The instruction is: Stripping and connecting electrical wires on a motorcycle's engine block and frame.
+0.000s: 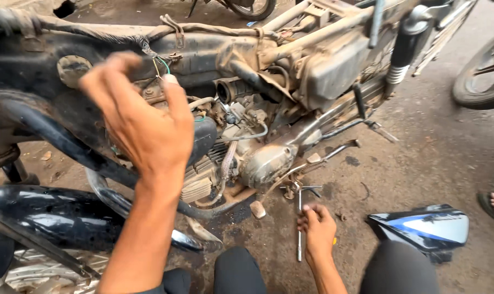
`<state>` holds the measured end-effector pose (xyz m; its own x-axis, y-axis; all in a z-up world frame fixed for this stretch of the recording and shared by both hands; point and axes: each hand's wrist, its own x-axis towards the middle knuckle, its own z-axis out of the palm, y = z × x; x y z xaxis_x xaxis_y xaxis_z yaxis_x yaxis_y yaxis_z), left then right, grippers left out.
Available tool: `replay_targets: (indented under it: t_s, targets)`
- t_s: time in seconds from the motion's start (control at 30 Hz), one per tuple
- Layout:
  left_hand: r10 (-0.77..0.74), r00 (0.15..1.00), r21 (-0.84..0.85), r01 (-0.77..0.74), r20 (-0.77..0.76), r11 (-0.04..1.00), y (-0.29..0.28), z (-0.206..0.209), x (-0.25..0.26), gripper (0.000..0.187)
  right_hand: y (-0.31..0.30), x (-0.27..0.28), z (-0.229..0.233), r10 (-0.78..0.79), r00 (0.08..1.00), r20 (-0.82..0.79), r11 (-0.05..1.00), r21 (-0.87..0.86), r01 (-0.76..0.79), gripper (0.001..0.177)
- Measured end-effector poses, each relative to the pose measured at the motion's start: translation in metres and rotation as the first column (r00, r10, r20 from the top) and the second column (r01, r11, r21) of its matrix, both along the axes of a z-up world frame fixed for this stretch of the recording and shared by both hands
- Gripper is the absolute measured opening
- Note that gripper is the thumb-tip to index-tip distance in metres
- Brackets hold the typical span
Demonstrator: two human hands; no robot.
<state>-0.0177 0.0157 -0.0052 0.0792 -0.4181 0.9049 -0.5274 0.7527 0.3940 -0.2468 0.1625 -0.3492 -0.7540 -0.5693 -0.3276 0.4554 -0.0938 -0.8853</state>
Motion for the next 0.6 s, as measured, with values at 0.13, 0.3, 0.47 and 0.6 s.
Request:
replay_targets:
  t_s: [0.13, 0.3, 0.47, 0.6]
  targets:
    - [0.002, 0.999, -0.186, 0.006, 0.040, 0.983, 0.079, -0.004, -0.034, 0.023, 0.040, 0.028, 0.155, 0.269, 0.907, -0.325, 0.916, -0.204, -0.345, 0.010]
    - [-0.576, 0.803, 0.429, 0.580, -0.156, 0.692, 0.155, -0.042, -0.083, 0.031, 0.069, 0.012, 0.208, 0.310, 0.797, -0.518, 0.828, -0.265, -0.494, 0.011]
    - [-0.544, 0.779, 0.487, 0.623, -0.314, 0.612, 0.176, -0.049, -0.100, 0.018, 0.081, -0.017, 0.225, 0.456, 0.550, -0.699, 0.791, 0.036, -0.610, 0.017]
    - [-0.471, 0.844, 0.408, 0.537, -0.257, 0.739, 0.174, -0.035, -0.099, 0.014, 0.068, -0.033, 0.281, 0.303, 0.745, -0.594, 0.899, -0.081, -0.430, 0.027]
